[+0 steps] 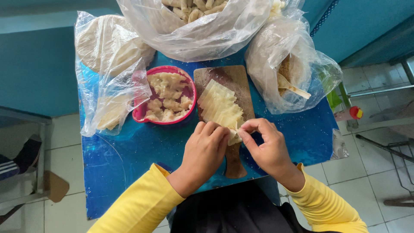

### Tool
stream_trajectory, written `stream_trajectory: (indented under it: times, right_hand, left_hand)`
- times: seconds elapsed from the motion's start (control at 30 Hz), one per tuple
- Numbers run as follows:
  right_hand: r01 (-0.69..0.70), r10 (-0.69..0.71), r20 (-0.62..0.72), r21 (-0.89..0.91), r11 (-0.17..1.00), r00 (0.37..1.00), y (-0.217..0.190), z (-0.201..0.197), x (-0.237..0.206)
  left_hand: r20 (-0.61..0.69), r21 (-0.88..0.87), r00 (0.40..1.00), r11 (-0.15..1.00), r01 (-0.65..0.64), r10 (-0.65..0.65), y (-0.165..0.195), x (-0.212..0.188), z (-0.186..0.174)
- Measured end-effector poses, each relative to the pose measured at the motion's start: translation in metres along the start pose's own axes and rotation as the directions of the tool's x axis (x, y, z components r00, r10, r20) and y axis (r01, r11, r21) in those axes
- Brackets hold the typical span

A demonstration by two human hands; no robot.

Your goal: The person folds thin pastry wrappers by hand on a small wooden board, places filling from a pink bowl onto a wrapper using a spoon, and folds the wrapper over the filling into a parcel, setting finished parcels on the board. A bag of already rolled pastry pieces sits on the table.

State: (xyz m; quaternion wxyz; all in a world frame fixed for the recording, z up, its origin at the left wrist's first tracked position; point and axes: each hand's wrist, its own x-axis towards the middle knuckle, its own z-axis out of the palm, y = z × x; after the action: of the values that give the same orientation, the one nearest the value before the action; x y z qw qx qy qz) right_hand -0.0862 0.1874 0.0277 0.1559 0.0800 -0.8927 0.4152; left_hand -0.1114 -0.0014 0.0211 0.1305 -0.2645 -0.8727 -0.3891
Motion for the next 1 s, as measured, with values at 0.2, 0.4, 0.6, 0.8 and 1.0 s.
stream_trajectory:
  times: [0.2, 0.4, 0.6, 0.8, 1.0]
  right_hand:
    - [0.098, -0.094, 0.043, -0.101, 0.99, 0.995, -0.002, 0.002, 0.002]
    - [0.129, -0.121, 0.061, -0.145, 0.981, 0.991, -0.004, 0.003, 0.008]
    - [0.426, -0.328, 0.304, -0.359, 0.83, 0.895, -0.004, -0.025, 0.013]
    - [0.372, -0.284, 0.33, -0.243, 0.896, 0.9, 0.01, -0.023, 0.025]
    - [0.221, -0.15, 0.368, -0.158, 0.962, 0.917, 0.013, -0.018, 0.036]
  left_hand:
    - [-0.016, -0.065, 1.0, 0.998, -0.001, 0.0, 0.001, 0.001, -0.004]
    - [0.065, -0.016, 0.997, 0.999, -0.045, 0.046, -0.005, 0.0, 0.0]
    - [0.095, -0.016, 0.994, 0.998, -0.057, 0.058, -0.008, 0.001, -0.001]
    - [0.129, -0.057, 0.981, 0.989, -0.14, 0.146, -0.007, 0.005, -0.012]
    - [0.111, 0.013, 0.988, 0.993, -0.114, 0.112, -0.007, 0.008, -0.004]
